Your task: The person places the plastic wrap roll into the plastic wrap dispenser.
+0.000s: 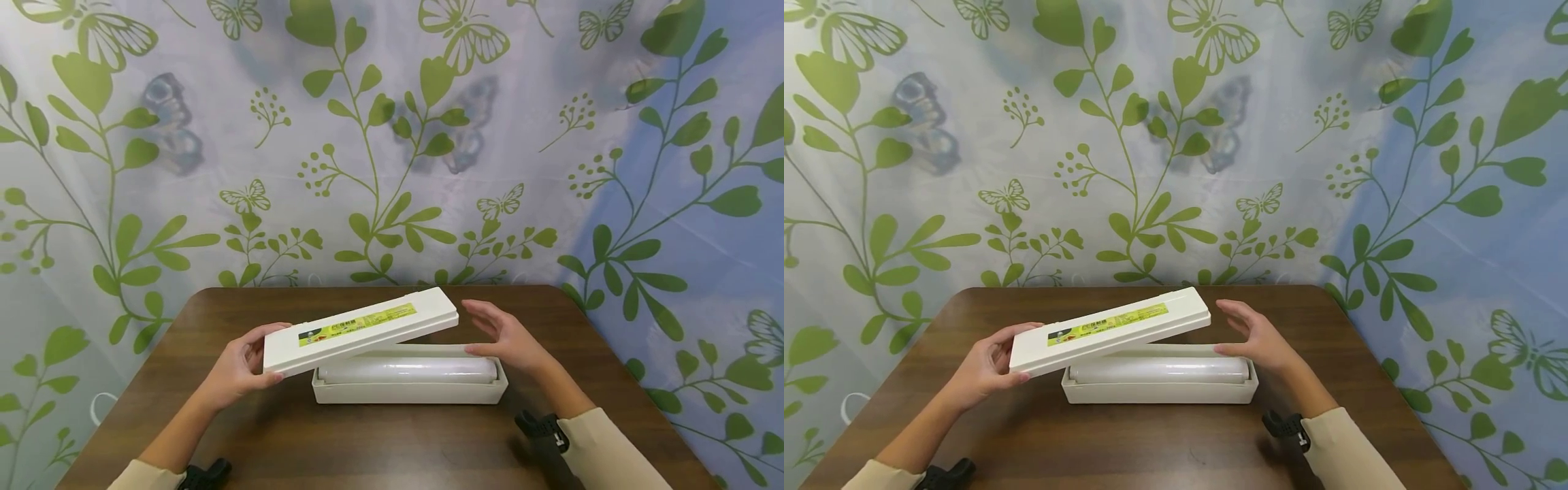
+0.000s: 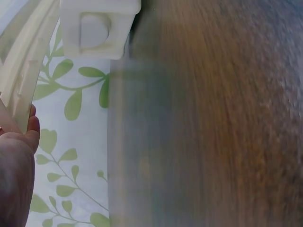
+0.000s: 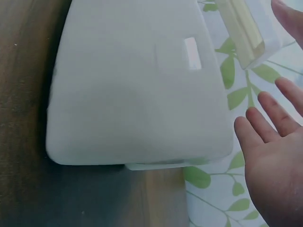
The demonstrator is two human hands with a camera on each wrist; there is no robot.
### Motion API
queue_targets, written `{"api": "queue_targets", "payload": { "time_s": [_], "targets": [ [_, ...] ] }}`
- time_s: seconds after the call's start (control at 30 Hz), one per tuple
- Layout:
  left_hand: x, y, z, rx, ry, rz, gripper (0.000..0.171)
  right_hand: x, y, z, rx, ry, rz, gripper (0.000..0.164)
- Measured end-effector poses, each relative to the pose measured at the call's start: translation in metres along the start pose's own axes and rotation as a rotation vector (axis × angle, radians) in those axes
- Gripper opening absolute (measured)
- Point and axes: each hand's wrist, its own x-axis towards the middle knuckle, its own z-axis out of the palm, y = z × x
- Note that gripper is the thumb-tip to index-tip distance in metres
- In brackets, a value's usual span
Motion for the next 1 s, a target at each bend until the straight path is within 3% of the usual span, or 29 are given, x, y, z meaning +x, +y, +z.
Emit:
{"api": "queue_targets", "payload": {
  "time_s": [0.23,0.43,0.6,1.0],
  "targets": [
    [0.003,0.007,0.007,-0.024,-0.032,-0.016,0.076,0.008,-0.005,-0.001,0.027,-0.028,0.008,0.089],
    [0.006,0.01,0.011,-0.049,-0.064,-0.046,0.076,0.012,-0.008,-0.002,0.032,-0.089,-0.002,0.094],
    [0.007,0.008,0.014,-0.078,-0.092,-0.033,0.074,0.013,-0.004,-0.002,0.041,-0.146,-0.004,0.098],
    [0.011,0.008,0.019,-0.08,-0.115,-0.029,0.075,0.011,-0.003,-0.001,0.161,-0.218,0.015,0.091]
  ]
}}
